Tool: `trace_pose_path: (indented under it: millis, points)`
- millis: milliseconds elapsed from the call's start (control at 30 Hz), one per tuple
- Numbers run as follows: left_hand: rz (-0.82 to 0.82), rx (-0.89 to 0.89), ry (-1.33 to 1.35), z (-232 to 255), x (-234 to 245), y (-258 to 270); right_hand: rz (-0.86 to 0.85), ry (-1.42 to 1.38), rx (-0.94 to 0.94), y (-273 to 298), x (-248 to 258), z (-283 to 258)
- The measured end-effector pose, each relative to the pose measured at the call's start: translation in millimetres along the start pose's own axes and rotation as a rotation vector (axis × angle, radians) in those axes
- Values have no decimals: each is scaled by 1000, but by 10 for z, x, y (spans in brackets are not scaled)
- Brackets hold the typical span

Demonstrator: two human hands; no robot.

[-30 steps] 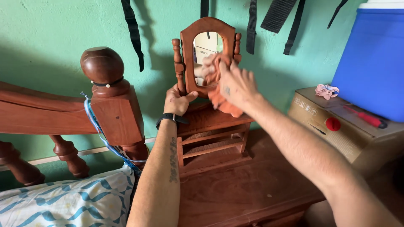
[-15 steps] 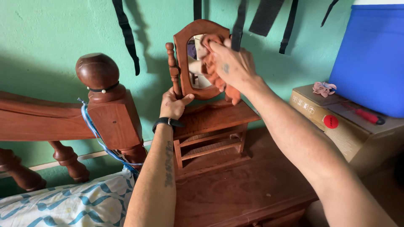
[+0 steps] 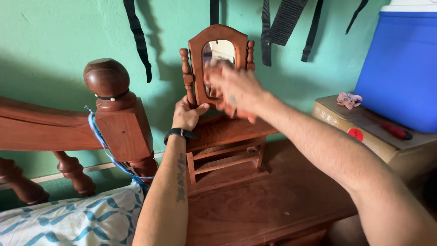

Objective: Cleaning a small wooden vanity mirror and a jewelry box using a cloth.

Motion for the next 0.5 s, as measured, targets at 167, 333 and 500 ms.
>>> trace_pose_path:
  millis: [167,333,500]
  points:
    - [-1,-10,27,19,-56,26,-35,1058,700,-322,-171,130]
    - [17,-45,11,-11,2,-3,121,742,411,-97,113,-342]
    - [13,-7,30,47,-26,24,40,977,833,-245,-375,442]
Point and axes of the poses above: each hand's wrist, its own y-axis away from the middle knuckle, its own x-axis out of the back of the hand, z = x × y, the point moved 7 cm from there along -y, towards the middle knuckle, and after that the axes turned 4 degrees about -y, right-handed, at the moved point
